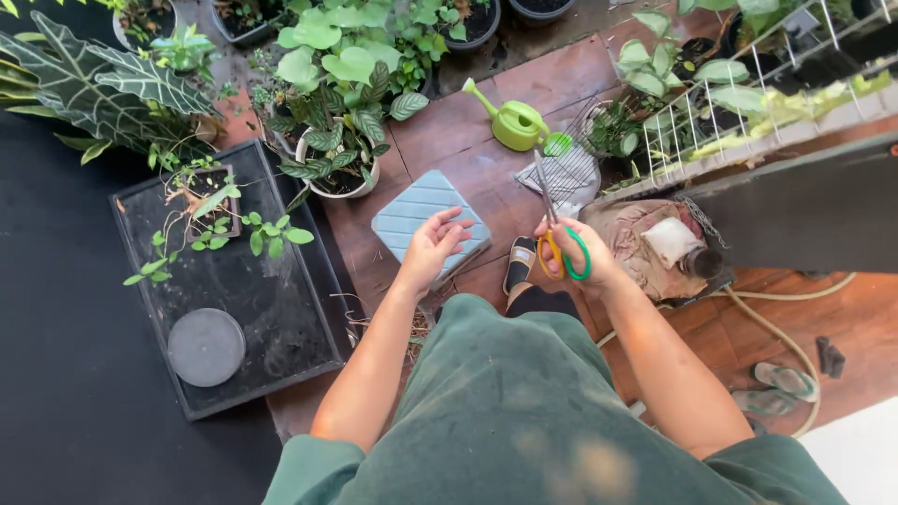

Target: Prune and trim indoor plants and outdoor garden vines using scissors.

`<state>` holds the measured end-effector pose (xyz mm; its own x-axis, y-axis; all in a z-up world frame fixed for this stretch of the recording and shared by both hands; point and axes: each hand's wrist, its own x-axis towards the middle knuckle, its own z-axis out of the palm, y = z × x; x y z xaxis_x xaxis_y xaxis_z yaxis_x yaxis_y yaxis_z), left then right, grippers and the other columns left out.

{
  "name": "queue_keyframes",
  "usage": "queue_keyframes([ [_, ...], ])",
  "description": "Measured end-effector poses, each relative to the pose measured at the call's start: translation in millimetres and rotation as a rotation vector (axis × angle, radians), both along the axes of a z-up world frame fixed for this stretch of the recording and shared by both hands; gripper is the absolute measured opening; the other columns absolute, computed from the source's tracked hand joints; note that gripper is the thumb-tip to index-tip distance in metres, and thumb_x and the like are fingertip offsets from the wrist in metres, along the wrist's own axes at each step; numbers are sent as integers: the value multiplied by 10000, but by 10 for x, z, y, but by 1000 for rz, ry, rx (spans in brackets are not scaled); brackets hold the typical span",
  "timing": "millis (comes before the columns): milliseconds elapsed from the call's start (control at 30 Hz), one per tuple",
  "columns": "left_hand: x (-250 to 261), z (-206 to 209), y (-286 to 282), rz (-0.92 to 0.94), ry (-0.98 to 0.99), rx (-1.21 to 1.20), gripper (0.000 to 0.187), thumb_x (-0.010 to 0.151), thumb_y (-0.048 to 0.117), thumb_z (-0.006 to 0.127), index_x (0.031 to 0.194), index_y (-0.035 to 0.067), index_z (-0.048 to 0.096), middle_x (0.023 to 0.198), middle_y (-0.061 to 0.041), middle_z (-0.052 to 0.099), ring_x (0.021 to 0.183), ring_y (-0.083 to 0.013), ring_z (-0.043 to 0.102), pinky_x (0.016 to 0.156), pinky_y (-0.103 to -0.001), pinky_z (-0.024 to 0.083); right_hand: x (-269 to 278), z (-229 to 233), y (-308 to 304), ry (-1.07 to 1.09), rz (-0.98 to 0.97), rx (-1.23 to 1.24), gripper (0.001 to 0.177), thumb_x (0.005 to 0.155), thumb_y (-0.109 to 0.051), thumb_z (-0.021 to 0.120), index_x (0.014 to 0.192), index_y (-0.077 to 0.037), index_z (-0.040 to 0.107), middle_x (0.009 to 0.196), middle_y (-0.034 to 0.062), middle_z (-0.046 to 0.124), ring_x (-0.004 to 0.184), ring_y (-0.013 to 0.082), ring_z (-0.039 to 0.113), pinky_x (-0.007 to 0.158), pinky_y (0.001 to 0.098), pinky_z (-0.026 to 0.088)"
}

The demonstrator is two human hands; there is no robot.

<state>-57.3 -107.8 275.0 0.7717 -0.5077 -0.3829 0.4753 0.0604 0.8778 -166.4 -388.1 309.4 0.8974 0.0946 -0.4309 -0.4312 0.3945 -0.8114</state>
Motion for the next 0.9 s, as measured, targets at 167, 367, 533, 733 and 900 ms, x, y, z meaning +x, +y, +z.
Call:
queue_keyframes([
  [167,318,-149,-609,19,35,-37,520,1001,225,646,1464,39,501,1323,-108,687,1136,-173,667,920,-307,518,360,-8,-662,-121,1,195,567,983,-558,605,1252,-60,563,914,38,579,756,137,565,665,276,467],
  [367,951,-209,-1606,1,24,-37,516,1000,223,646,1465,52,500,1342,-117,674,1135,-169,666,931,-311,525,877,-138,-1567,-96,-6,336,584,1011,-570,583,1259,-42,567,941,57,576,784,167,553,736,330,469],
  [533,1287,-100,-2151,2,-12,-41,514,1002,214,644,1466,44,503,1339,-113,679,1136,-166,664,956,-319,539,1149,-158,-2024,-74,-42,308,562,1012,-561,574,1241,-48,558,933,67,576,781,179,553,711,337,460],
  [733,1608,-28,-2320,34,-3,-34,510,1005,208,634,1469,42,503,1336,-105,686,1140,-166,665,936,-311,529,1435,-194,-2168,3,-95,312,564,1014,-574,554,1226,-52,551,924,72,572,780,193,548,731,344,472],
  [900,1999,53,-2483,26,-25,-44,514,1004,212,633,1471,46,497,1331,-102,686,1152,-167,669,928,-306,532,1708,-197,-2284,-10,-132,323,587,989,-603,547,1226,-66,548,923,77,577,782,193,549,739,338,481],
])
